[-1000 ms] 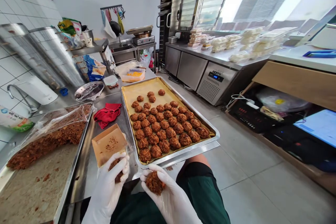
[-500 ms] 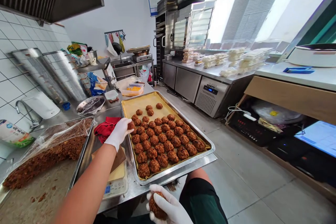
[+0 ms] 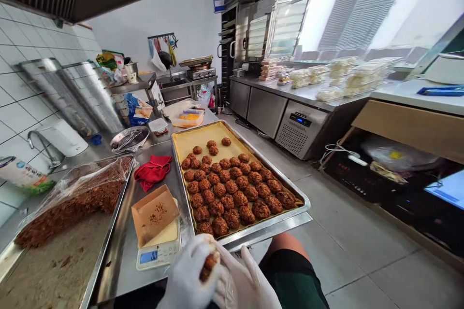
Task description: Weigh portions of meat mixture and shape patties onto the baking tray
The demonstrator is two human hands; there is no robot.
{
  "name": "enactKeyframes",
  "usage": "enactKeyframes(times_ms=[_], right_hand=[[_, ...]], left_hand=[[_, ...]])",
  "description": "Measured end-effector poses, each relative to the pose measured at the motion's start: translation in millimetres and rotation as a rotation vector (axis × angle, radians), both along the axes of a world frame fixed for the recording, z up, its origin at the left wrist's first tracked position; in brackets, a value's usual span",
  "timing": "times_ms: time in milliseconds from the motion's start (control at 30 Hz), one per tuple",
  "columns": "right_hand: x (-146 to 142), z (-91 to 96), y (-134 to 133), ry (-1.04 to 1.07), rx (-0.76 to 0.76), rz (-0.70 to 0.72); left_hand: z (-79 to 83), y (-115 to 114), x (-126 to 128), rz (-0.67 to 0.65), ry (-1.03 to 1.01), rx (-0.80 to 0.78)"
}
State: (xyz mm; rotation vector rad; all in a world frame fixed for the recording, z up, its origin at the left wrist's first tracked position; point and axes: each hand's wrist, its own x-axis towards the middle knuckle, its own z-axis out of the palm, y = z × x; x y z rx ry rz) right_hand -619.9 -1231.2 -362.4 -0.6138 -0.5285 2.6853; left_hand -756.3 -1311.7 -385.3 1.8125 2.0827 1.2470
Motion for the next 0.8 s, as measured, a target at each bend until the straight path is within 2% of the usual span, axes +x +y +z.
enactKeyframes(times_ms=[67,133,167,200,267,333,367,500,667,800], right_hand=[[-3,-8.9,-9,0.044,-0.092,0.127],[-7,-22.5,-18,0.06,-0.143,0.19],[-9,-29.7,-22,0.057,-0.142,0.203],[-12,-36.3,-25,0.049,-0.126,0.215],[-19,-45.9,-30,0.036,-0.096,0.242],[-24,-50.3,-32,0.013,-0.096,0.246],[-26,-51.1,-33,-0.011,-0.106,0.233],[-29,-51.0,-29,-0.131,-0.172,0.145],[-26,-45.9,-25,-0.273,-0.229,0.084],[-27,-45.9,-27,-0.297,-0.215,0.043]], left_hand=[[6.2,-4,-34,0.177,-0.039,-0.055],[18.1,-3,-73,0.352,-0.048,-0.114],[23.9,-1,-91,0.395,-0.033,-0.142],[28.8,2,-109,0.393,-0.014,-0.17],[36.4,4,-139,0.273,0.002,-0.216],[42.0,0,-160,0.171,-0.012,-0.218],[44.4,-4,-166,0.185,-0.022,-0.197],[45.5,-33,-167,0.418,-0.033,-0.132],[21.4,-65,-146,0.287,0.094,-0.259],[12.6,-78,-148,0.35,0.087,-0.234]])
